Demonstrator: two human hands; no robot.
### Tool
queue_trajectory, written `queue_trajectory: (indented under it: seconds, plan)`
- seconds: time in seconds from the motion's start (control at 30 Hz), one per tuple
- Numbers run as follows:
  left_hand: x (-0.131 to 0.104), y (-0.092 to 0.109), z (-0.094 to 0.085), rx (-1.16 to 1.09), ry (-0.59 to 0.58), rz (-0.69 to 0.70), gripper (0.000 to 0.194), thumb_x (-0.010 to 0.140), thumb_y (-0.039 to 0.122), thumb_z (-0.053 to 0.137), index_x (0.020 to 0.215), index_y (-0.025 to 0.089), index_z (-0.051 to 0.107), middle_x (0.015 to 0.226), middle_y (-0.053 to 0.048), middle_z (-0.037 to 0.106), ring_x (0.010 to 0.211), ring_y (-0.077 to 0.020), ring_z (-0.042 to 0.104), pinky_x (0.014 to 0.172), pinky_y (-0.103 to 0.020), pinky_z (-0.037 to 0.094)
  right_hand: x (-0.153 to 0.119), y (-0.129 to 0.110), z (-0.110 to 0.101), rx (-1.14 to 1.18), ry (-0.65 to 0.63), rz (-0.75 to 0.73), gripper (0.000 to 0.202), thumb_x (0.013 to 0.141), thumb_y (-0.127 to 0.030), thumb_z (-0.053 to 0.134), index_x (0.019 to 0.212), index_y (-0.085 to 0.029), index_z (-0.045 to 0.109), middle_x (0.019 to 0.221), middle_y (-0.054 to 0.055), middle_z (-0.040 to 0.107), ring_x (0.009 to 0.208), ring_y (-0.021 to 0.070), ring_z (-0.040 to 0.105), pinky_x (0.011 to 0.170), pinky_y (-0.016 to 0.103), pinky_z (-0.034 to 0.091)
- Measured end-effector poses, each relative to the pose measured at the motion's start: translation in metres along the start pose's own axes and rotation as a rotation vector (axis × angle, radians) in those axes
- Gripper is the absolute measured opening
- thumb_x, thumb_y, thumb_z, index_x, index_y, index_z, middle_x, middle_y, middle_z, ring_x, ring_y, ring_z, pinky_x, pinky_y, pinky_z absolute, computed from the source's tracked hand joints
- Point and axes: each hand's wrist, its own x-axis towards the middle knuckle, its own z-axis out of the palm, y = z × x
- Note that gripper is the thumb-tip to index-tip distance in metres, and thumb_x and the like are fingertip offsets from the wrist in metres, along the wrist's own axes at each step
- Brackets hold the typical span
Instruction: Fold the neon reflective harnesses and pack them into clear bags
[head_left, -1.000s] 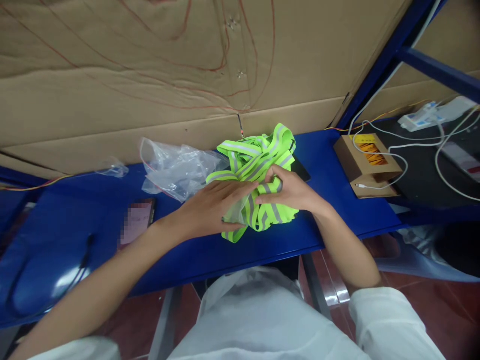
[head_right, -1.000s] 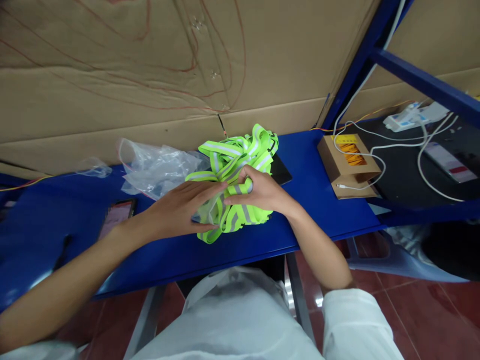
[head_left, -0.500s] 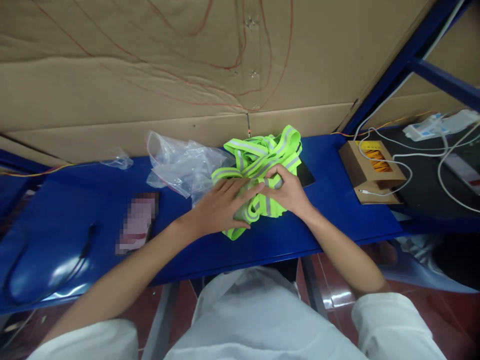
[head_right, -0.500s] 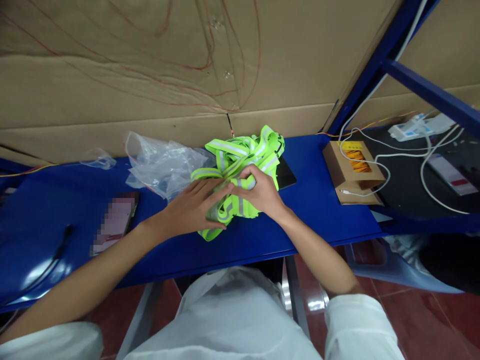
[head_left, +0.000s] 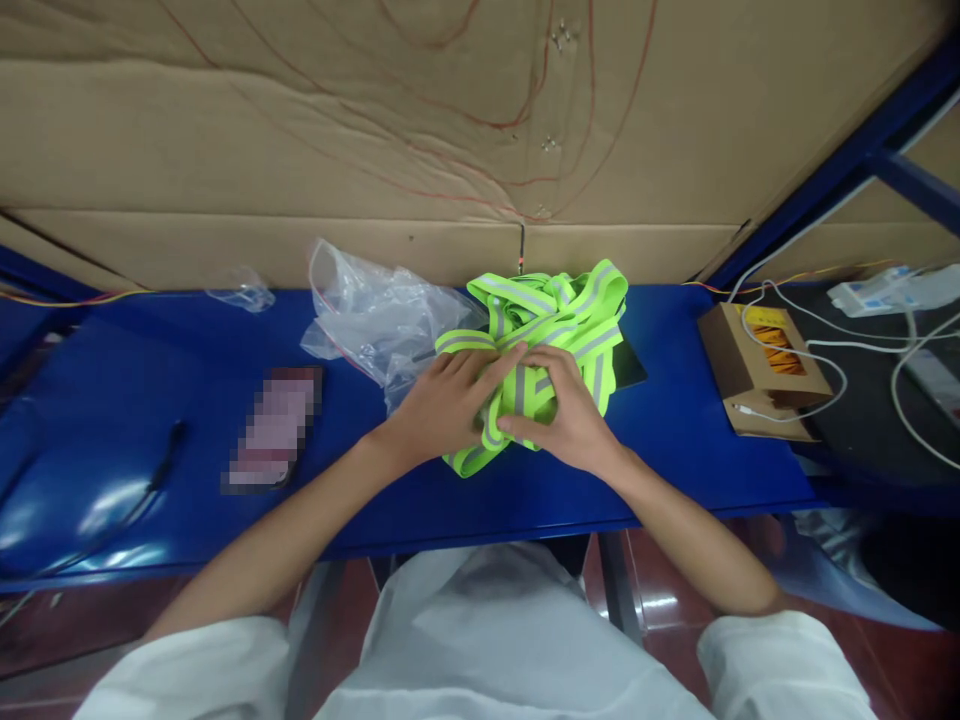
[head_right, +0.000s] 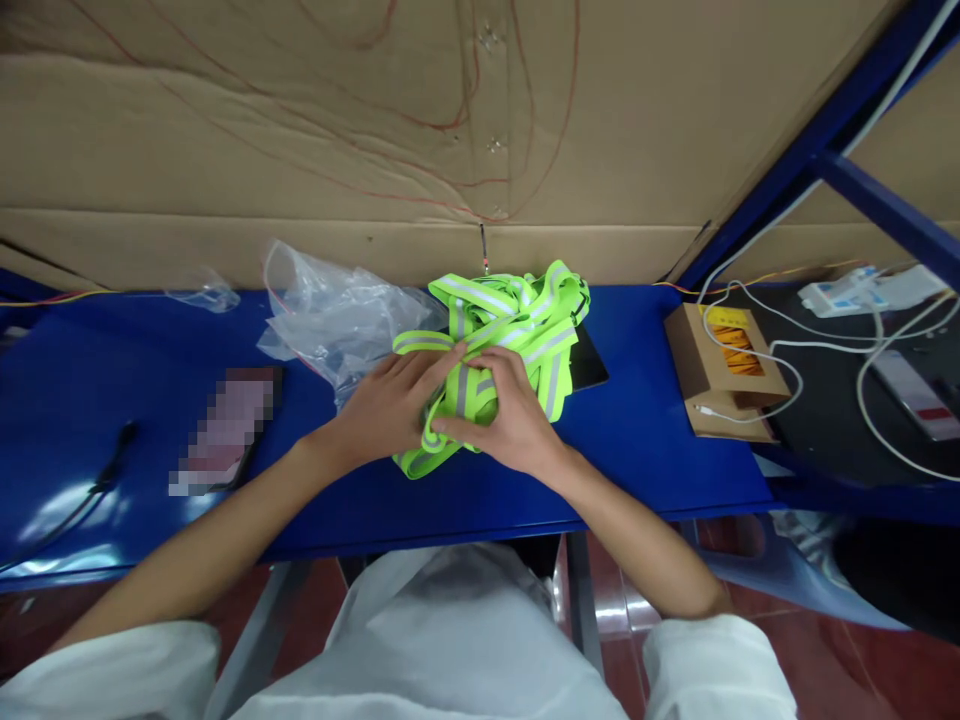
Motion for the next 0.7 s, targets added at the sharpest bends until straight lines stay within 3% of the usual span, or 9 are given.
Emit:
queue_trajectory:
  seconds: [0.17,0.27,0.37,0.53,0.63,0.7]
  plan:
    - [-0.002,0.002,0.002,0.034,0.010,0.006,0.098,0.090,0.034,0.067,0.168,0.018,0.012,0.141,-0.018,0.060,0.128,-0.0357,0.059,0.101,-0.045,0.048,-0.004,0.000,0.003,0.040,-0.135,0.025,0.083,0.079,-0.065,0.081,0.144,-0.026,0.046,0.150,0.016,0.045,0.148,0.0343,0.043,0.124,0.054,0.039]
    - [-0.004,0.004,0.001,0.074,-0.023,0.028,0.098,0.090,0.033,0.069,0.169,0.019,0.012,0.141,-0.019,0.059,0.130,-0.0369,0.057,0.102,-0.045,0.047,-0.010,-0.005,0.012,-0.044,-0.097,0.019,0.097,0.075,-0.053,0.088,0.150,-0.024,0.035,0.154,0.018,0.038,0.151,0.0349,0.037,0.124,0.055,0.038]
    - [-0.006,0.002,0.000,0.076,-0.024,0.016,0.104,0.090,0.046,0.073,0.169,0.019,0.012,0.140,-0.019,0.058,0.130,-0.0375,0.057,0.103,-0.046,0.047,-0.012,-0.007,0.016,-0.050,-0.006,0.065,0.079,0.079,-0.034,0.082,0.143,-0.023,0.037,0.144,0.017,0.046,0.140,0.0313,0.048,0.116,0.051,0.046]
    - [-0.011,-0.004,0.002,0.008,0.081,0.010,0.119,0.081,0.073,0.073,0.168,0.017,0.014,0.140,-0.020,0.060,0.129,-0.0369,0.058,0.106,-0.044,0.045,-0.002,-0.007,0.003,0.153,-0.039,0.230,0.046,0.083,-0.035,0.078,0.122,-0.026,0.056,0.123,0.005,0.065,0.114,0.0243,0.063,0.101,0.040,0.053]
    - [-0.011,-0.005,0.002,0.016,0.123,0.048,0.127,0.074,0.077,0.075,0.168,0.017,0.015,0.141,-0.021,0.059,0.130,-0.0390,0.056,0.108,-0.047,0.043,0.005,-0.008,-0.004,0.277,-0.048,0.308,0.045,0.077,-0.035,0.084,0.117,-0.027,0.065,0.123,0.002,0.070,0.118,0.0249,0.063,0.101,0.037,0.051]
    - [-0.010,-0.002,0.001,0.000,0.114,0.057,0.132,0.070,0.079,0.077,0.168,0.016,0.014,0.139,-0.021,0.060,0.130,-0.0389,0.056,0.108,-0.048,0.043,0.009,-0.008,-0.004,0.419,-0.056,0.464,0.048,0.070,-0.032,0.088,0.115,-0.028,0.069,0.119,0.000,0.073,0.117,0.0264,0.064,0.097,0.036,0.052]
